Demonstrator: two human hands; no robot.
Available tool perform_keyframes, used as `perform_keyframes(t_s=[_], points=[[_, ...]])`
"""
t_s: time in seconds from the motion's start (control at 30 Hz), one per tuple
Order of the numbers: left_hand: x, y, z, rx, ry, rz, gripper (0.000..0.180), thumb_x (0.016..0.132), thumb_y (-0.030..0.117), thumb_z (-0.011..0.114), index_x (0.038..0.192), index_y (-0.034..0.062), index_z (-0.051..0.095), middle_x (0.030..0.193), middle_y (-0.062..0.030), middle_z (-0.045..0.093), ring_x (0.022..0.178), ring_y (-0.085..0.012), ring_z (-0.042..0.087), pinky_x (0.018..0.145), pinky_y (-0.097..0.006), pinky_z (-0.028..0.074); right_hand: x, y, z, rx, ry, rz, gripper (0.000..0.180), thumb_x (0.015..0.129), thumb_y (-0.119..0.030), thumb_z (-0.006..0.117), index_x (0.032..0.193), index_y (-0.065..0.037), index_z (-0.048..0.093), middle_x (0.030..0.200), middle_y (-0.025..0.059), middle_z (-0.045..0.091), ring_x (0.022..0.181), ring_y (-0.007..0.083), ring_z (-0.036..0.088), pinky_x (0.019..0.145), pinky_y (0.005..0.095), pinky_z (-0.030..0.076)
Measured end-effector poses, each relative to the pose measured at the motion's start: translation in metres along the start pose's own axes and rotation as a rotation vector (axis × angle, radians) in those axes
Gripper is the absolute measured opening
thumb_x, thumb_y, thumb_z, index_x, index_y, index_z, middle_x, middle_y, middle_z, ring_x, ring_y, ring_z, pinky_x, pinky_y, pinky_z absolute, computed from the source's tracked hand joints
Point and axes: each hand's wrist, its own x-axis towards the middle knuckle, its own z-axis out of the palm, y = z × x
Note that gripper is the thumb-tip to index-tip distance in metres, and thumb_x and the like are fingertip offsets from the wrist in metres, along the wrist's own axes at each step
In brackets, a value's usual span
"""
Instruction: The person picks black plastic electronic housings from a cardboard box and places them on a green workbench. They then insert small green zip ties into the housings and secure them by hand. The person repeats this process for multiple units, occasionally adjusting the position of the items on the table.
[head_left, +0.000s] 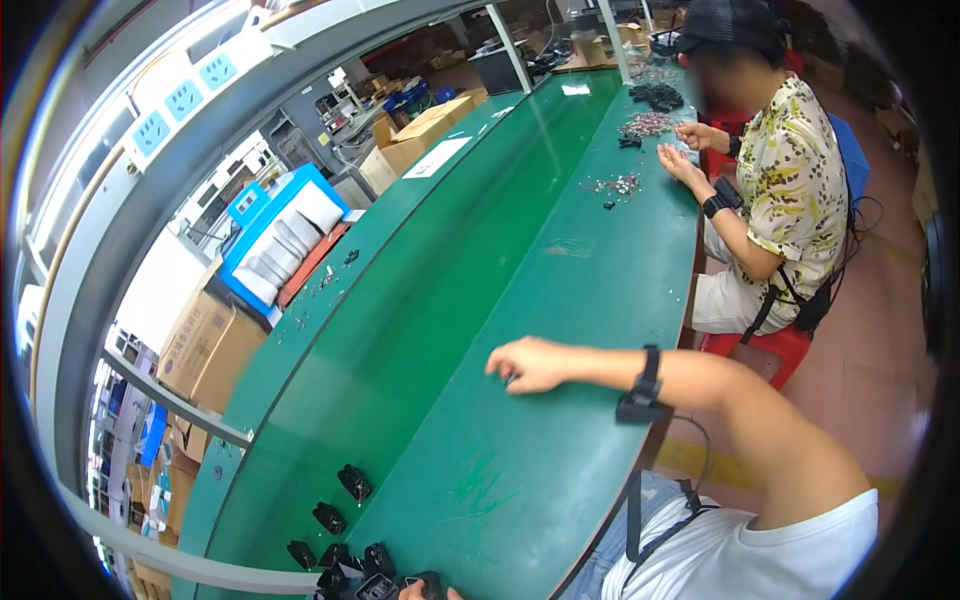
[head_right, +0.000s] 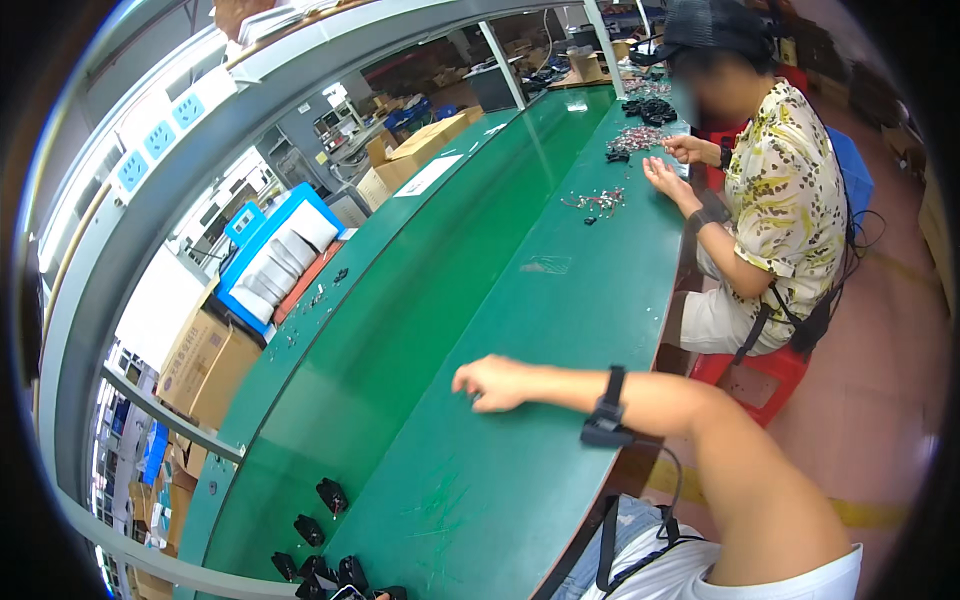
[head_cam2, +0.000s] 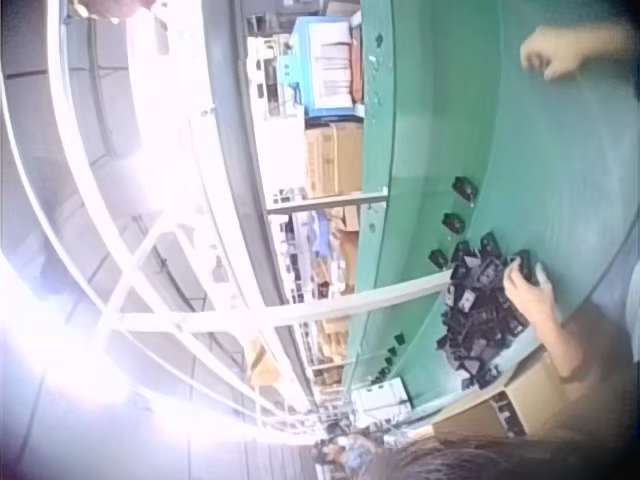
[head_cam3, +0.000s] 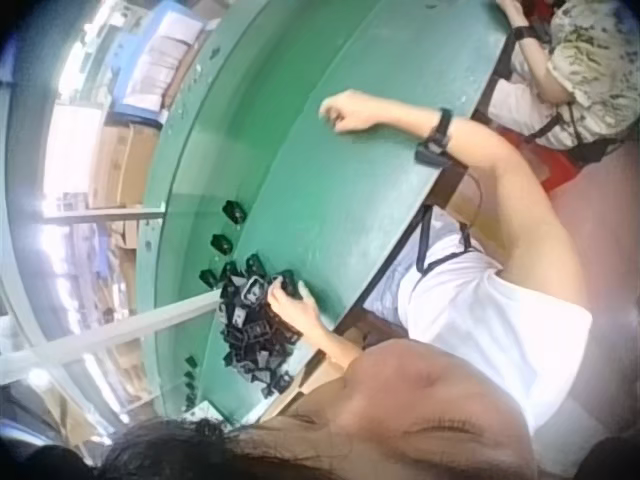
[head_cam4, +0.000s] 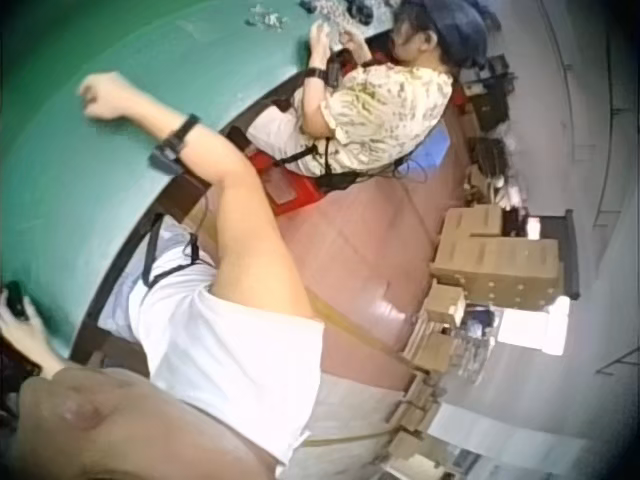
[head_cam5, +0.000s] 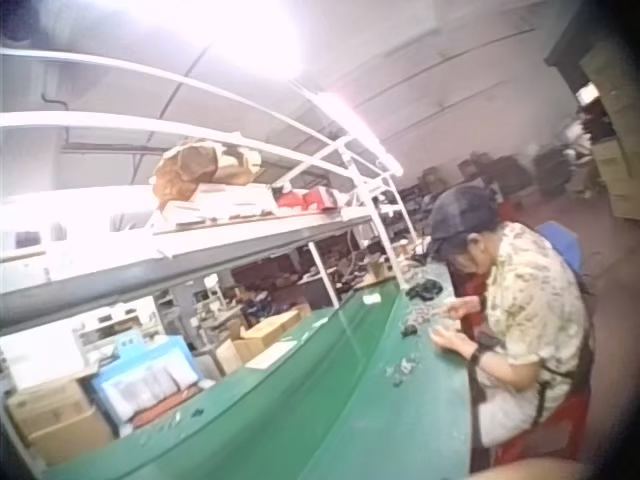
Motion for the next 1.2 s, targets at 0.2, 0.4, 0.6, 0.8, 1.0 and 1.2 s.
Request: perform_keyframes(t_s=[0.2, 0.4, 0.6, 0.8, 1.0, 1.2], points=[[0.015, 0.025, 0.010, 0.012, -0.065, -0.108, 0.043, 0.074, 0.020, 0.080, 0.111, 0.0101, 0.060, 0.118, -0.0184, 0.049, 0.105, -0.0403, 0.054, 0.086, -0.047, 0.048, 0.024, -0.063, 0.070, 0.048, -0.091, -0.200, 0.026, 0.077, -0.013, 0.068, 0.102, -0.006, 0.064, 0.104, 0.0133, 0.065, 0.099, 0.0304, 0.065, 0.082, 0.0427, 0.054], [0.017, 0.038, 0.019, -0.047, -0.034, -0.077, 0.043, 0.075, 0.021, 0.079, 0.107, 0.0038, 0.056, 0.104, -0.0176, 0.057, 0.095, -0.0368, 0.058, 0.085, -0.044, 0.049, 0.025, -0.073, 0.083, 0.149, -0.177, -0.198, 0.026, 0.080, -0.003, 0.058, 0.104, -0.004, 0.066, 0.102, 0.0151, 0.068, 0.100, 0.0298, 0.065, 0.083, 0.0436, 0.053], [0.056, 0.070, 0.035, -0.583, -0.177, -0.136, 0.031, 0.086, 0.011, 0.074, 0.106, -0.0006, 0.053, 0.096, -0.0106, 0.057, 0.085, -0.0190, 0.056, 0.078, -0.031, 0.049, 0.024, -0.051, 0.072, 0.359, -0.228, -0.147, 0.029, 0.082, -0.001, 0.059, 0.109, -0.001, 0.069, 0.103, 0.0145, 0.072, 0.076, 0.0222, 0.072, 0.071, 0.0366, 0.057], [0.093, 0.097, 0.071, -0.726, -0.343, -0.157, 0.026, 0.091, 0.016, 0.070, 0.103, 0.0018, 0.053, 0.084, -0.0041, 0.058, 0.073, -0.0112, 0.055, 0.065, -0.024, 0.046, 0.018, -0.069, 0.063, 0.719, -0.129, 0.012, 0.014, 0.084, -0.004, 0.066, 0.096, 0.003, 0.068, 0.090, 0.0117, 0.071, 0.069, 0.0170, 0.072, 0.061, 0.0298, 0.058], [0.103, 0.095, 0.094, -0.548, -0.262, 0.154, 0.036, 0.087, 0.018, 0.073, 0.111, 0.0001, 0.053, 0.104, -0.0131, 0.059, 0.092, -0.0221, 0.059, 0.084, -0.033, 0.049, 0.014, -0.068, 0.071, 0.819, -0.220, 0.073, 0.014, 0.084, -0.008, 0.071, 0.091, 0.003, 0.067, 0.082, 0.0086, 0.069, 0.069, 0.0136, 0.068, 0.061, 0.0270, 0.056], [0.101, 0.096, 0.103, -0.656, -0.311, 0.043, 0.041, 0.087, 0.024, 0.073, 0.114, -0.0029, 0.056, 0.112, -0.0189, 0.056, 0.102, -0.0298, 0.057, 0.092, -0.040, 0.046, 0.003, -0.068, 0.083, 0.725, -0.225, -0.005, 0.018, 0.085, -0.016, 0.073, 0.092, -0.001, 0.069, 0.086, 0.0075, 0.072, 0.078, 0.0132, 0.069, 0.069, 0.0286, 0.055]])
